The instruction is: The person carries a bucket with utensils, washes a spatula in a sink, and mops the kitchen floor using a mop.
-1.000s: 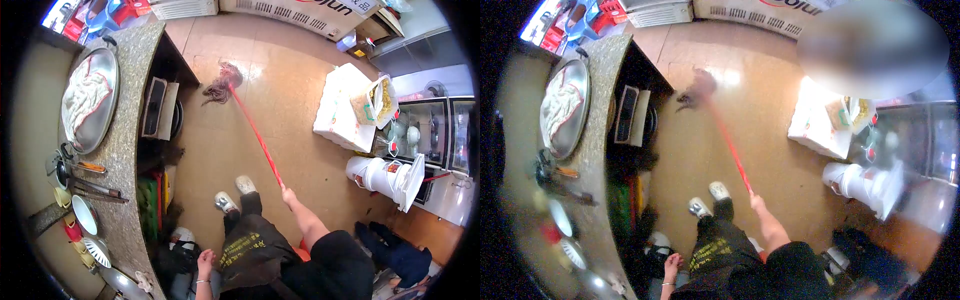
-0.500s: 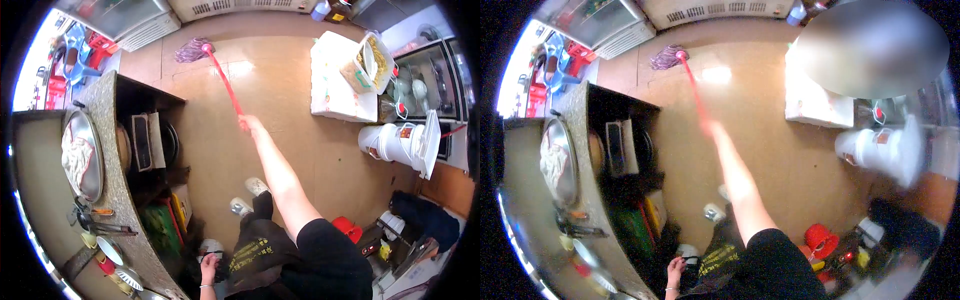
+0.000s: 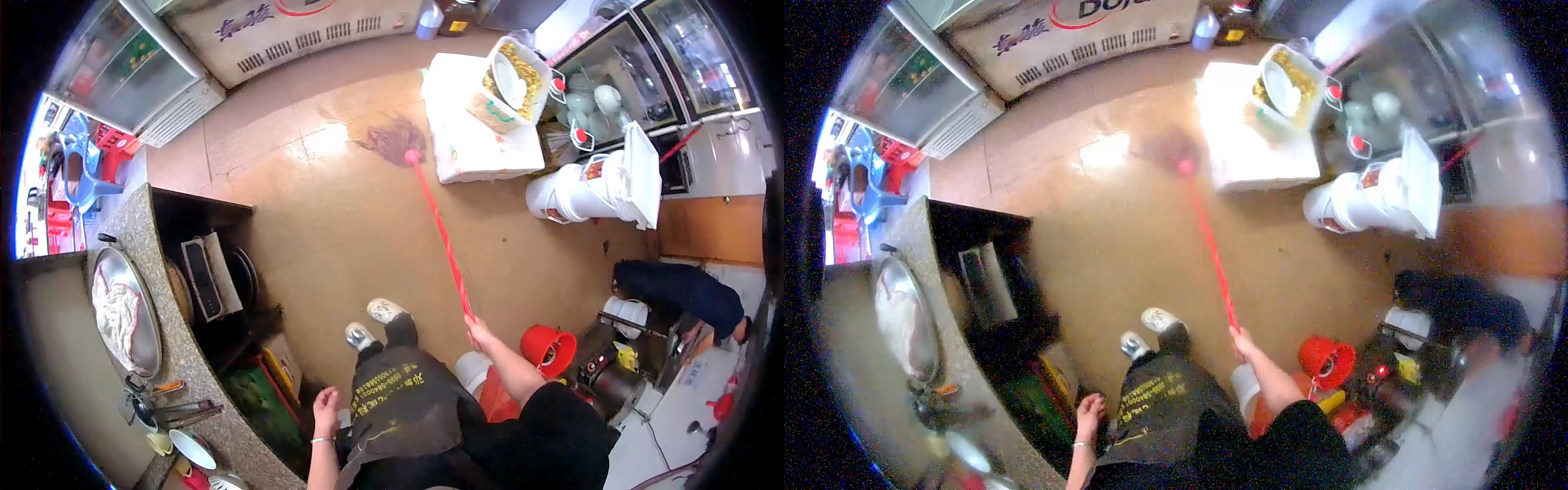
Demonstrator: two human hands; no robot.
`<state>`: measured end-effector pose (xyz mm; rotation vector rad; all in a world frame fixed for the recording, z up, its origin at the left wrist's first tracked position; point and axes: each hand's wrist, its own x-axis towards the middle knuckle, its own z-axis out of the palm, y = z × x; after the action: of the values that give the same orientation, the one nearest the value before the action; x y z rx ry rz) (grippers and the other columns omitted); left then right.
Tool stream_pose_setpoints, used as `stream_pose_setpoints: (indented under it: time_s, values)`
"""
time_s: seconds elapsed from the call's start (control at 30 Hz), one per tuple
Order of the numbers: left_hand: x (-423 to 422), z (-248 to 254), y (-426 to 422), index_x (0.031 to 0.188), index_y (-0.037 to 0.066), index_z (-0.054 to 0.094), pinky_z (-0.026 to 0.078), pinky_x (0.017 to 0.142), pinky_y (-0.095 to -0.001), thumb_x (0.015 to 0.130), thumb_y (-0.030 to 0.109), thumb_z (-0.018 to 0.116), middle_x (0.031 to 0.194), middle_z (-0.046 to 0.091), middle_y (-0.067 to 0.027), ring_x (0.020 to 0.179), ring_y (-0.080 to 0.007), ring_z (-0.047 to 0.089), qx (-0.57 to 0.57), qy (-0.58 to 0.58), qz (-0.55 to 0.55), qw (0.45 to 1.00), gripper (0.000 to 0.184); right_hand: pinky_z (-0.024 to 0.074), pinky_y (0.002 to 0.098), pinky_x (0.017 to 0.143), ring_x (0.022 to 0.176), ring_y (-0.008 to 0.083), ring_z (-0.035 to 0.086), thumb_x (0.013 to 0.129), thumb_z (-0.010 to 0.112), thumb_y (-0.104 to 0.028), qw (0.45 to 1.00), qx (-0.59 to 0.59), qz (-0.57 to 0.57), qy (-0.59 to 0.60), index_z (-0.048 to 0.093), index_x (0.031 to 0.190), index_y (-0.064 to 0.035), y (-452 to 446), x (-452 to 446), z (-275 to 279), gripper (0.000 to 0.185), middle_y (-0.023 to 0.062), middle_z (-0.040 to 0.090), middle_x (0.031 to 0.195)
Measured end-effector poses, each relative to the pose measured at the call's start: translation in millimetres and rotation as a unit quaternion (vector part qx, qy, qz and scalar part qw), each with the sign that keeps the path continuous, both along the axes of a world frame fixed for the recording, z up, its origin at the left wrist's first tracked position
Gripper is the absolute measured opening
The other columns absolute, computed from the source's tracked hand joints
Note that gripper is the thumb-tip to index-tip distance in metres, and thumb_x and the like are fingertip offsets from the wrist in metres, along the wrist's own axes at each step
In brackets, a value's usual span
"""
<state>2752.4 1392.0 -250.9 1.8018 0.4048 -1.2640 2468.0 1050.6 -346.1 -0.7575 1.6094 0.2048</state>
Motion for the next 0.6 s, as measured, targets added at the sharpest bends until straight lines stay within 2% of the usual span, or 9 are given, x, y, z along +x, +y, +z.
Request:
stream_pose_setpoints:
  time_s: [0.07, 0.13, 0.27, 0.33, 0.37, 0.43, 0.47, 0.53, 0.6]
  values:
    - [9, -9, 3, 0.097, 0.004, 0.052, 0.042, 0.068, -0.0225, 0.08, 0.015, 0.055, 0.086, 0.054, -0.0011, 0.075, -0.0097, 0.051, -0.022, 0.008, -0.016, 1.0, 0.021, 0.0276, 0.0261, 0.03, 0.033, 0.0091, 0.032, 0.083, 0.043, -0.04, 0.998, 0.027, -0.012, 0.055, 0.048, 0.094, -0.0096, 39, -57, 31, 0.033, -0.0002, 0.039, 0.049]
    - [23, -6, -8, 0.098, 0.004, 0.052, 0.042, 0.068, -0.0222, 0.08, 0.016, 0.055, 0.087, 0.054, -0.0008, 0.075, -0.0099, 0.051, -0.023, 0.011, -0.05, 0.998, 0.022, 0.0261, 0.0272, 0.028, 0.031, 0.0113, 0.033, 0.083, 0.043, -0.04, 0.993, -0.063, 0.078, 0.068, 0.049, 0.09, -0.0086, 87, -133, 43, 0.033, 0.0008, 0.039, 0.047]
    - [41, -9, -3, 0.099, 0.004, 0.051, 0.042, 0.067, -0.0212, 0.081, 0.017, 0.054, 0.088, 0.054, -0.0008, 0.077, -0.0103, 0.052, -0.022, 0.027, -0.094, 0.995, 0.023, 0.0264, 0.0299, 0.028, 0.03, 0.0144, 0.036, 0.082, 0.045, -0.041, 0.97, 0.064, 0.059, 0.229, 0.049, 0.082, -0.0087, 156, -193, 152, 0.032, 0.0035, 0.041, 0.048]
    - [49, -18, 10, 0.099, 0.004, 0.051, 0.042, 0.067, -0.021, 0.081, 0.016, 0.053, 0.088, 0.054, -0.001, 0.077, -0.0103, 0.052, -0.024, 0.027, -0.109, 0.993, 0.022, 0.03, 0.0301, 0.031, 0.034, 0.0164, 0.041, 0.082, 0.045, -0.04, 0.961, 0.151, 0.04, 0.23, 0.052, 0.084, -0.0071, 194, -232, 175, 0.033, 0.0054, 0.046, 0.052]
    - [55, -39, 25, 0.099, 0.004, 0.051, 0.042, 0.067, -0.021, 0.081, 0.016, 0.053, 0.089, 0.054, -0.0013, 0.076, -0.0102, 0.052, -0.048, 0.033, -0.102, 0.993, 0.022, 0.03, 0.0301, 0.031, 0.034, 0.0164, 0.041, 0.082, 0.045, -0.04, 0.961, 0.148, 0.039, 0.231, 0.052, 0.084, -0.0071, 206, -236, 183, 0.033, 0.0054, 0.046, 0.052]
    - [65, -51, 40, 0.098, 0.003, 0.051, 0.043, 0.067, -0.021, 0.081, 0.016, 0.053, 0.089, 0.053, -0.0016, 0.076, -0.0102, 0.052, -0.079, 0.035, -0.09, 0.992, 0.021, 0.0419, 0.0336, 0.047, 0.054, 0.025, 0.055, 0.082, 0.044, -0.037, 0.941, 0.008, 0.121, 0.317, 0.055, 0.091, -0.0021, 215, -209, 217, 0.038, 0.0124, 0.056, 0.064]
    - [71, -49, 43, 0.098, 0.003, 0.052, 0.043, 0.067, -0.0214, 0.081, 0.015, 0.053, 0.088, 0.054, -0.0018, 0.075, -0.0102, 0.052, -0.068, 0.022, -0.094, 0.993, 0.021, 0.0419, 0.0336, 0.047, 0.054, 0.025, 0.055, 0.082, 0.044, -0.037, 0.941, 0.001, 0.124, 0.315, 0.055, 0.091, -0.0021, 226, -213, 219, 0.038, 0.0124, 0.056, 0.064]
    - [84, -44, 44, 0.097, 0.002, 0.052, 0.043, 0.068, -0.0217, 0.081, 0.015, 0.053, 0.087, 0.054, -0.0021, 0.074, -0.0101, 0.052, -0.062, 0.005, -0.087, 0.994, 0.021, 0.043, 0.0359, 0.069, 0.08, 0.0316, 0.057, 0.082, 0.044, -0.035, 0.891, -0.082, 0.241, 0.377, 0.054, 0.098, 0.0023, 251, -231, 218, 0.042, 0.0192, 0.059, 0.079]
    - [95, -32, 52, 0.097, 0.002, 0.052, 0.044, 0.067, -0.022, 0.081, 0.015, 0.053, 0.085, 0.054, -0.0021, 0.072, -0.0099, 0.052, -0.022, 0.005, -0.095, 0.995, 0.021, 0.041, 0.0371, 0.074, 0.087, 0.0331, 0.054, 0.082, 0.044, -0.035, 0.909, -0.103, 0.21, 0.344, 0.054, 0.099, 0.0025, 242, -180, 248, 0.042, 0.0215, 0.058, 0.083]
